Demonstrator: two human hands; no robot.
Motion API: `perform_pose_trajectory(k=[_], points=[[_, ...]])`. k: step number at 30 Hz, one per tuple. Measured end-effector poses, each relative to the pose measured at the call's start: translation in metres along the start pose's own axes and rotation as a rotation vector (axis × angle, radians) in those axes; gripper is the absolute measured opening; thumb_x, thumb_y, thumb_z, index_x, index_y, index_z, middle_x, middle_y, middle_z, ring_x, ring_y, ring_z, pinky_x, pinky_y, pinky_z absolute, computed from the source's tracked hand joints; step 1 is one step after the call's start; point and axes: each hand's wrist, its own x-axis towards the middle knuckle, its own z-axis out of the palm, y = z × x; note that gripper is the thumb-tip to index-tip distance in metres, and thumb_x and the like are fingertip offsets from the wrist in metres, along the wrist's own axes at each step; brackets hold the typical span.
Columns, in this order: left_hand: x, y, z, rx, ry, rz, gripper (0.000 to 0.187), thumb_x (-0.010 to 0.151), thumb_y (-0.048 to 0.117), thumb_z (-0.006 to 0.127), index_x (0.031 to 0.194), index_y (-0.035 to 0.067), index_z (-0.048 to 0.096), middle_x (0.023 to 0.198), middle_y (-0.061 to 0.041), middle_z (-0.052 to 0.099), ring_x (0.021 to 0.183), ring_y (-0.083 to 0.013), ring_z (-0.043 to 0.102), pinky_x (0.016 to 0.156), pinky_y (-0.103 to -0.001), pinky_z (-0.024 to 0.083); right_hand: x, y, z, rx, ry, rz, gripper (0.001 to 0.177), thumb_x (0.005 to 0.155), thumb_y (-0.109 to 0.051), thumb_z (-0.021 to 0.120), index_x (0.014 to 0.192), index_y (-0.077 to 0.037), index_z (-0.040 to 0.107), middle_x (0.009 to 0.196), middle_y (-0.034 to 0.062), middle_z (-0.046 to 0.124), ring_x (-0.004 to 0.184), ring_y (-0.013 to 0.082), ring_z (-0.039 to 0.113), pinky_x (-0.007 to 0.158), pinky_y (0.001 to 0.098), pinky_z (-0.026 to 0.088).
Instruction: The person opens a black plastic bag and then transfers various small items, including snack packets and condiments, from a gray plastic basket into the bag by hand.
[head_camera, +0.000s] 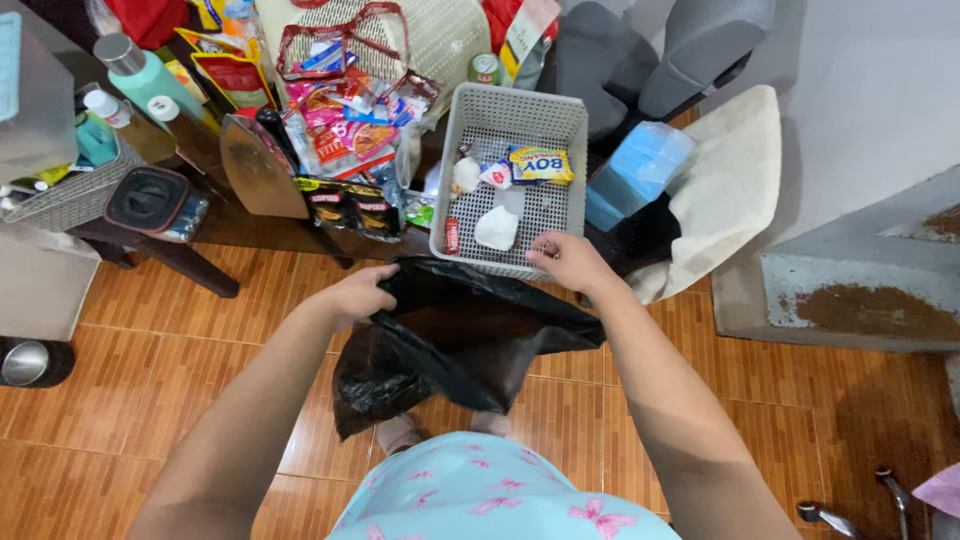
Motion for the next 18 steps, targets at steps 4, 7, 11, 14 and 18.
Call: perform_pose_trajectory(k=[4,7,11,14,18], points=[[0.0,0.012,-0.01,-0.073,0.025,0.011,0.09,0.078,-0.003,0.063,0.16,0.015,0.032,0.126,-0.01,0.065,0.097,-0.0197,0.066,0.074,-0.037,0.058,0.002,-0.022,0.026,-0.208,-0.016,-0.051,0.024,0.087,-0.028,0.075,0.099,-0.007,0.076,0.088,0.0131,0.078,0.078,0.025,0.075,0.074,0.0384,0.058],[-0.002,0.022,-0.021,-0.057,0.034,0.008,0.091,0.077,-0.001,0.065,0.16,0.016,0.033,0.13,-0.012,0.065,0.102,-0.0221,0.064,0.079,-0.039,0.057,-0.003,-0.033,0.028,-0.341,0.024,0.087,0.02,0.089,-0.03,0.073,0.101,-0.015,0.079,0.09,0.0126,0.076,0.081,0.0313,0.072,0.075,0.0423,0.057],[-0.005,0.033,-0.035,0.035,0.011,0.029,0.094,0.073,-0.001,0.066,0.159,0.014,0.031,0.137,-0.008,0.061,0.111,-0.0221,0.06,0.087,-0.038,0.053,0.002,-0.045,0.018,-0.464,0.054,0.144,0.02,0.091,-0.031,0.072,0.105,-0.017,0.079,0.097,0.0116,0.076,0.089,0.0341,0.071,0.08,0.0446,0.057],[-0.002,0.032,-0.04,0.116,0.014,0.164,0.095,0.07,-0.002,0.069,0.157,0.006,0.032,0.144,-0.01,0.054,0.124,-0.024,0.056,0.099,-0.035,0.047,0.021,-0.049,0.02,-0.475,0.115,0.191,0.028,0.093,-0.033,0.07,0.116,-0.018,0.074,0.104,0.01,0.075,0.097,0.0332,0.07,0.084,0.0469,0.056],[-0.001,0.022,-0.043,0.254,0.066,0.277,0.092,0.071,-0.001,0.072,0.155,0.001,0.034,0.155,-0.013,0.042,0.14,-0.024,0.041,0.112,-0.03,0.034,0.069,-0.044,0.05,-0.626,0.106,-0.007,0.059,0.077,-0.033,0.078,0.134,-0.022,0.065,0.121,0.0165,0.068,0.102,0.0387,0.065,0.084,0.0497,0.053]])
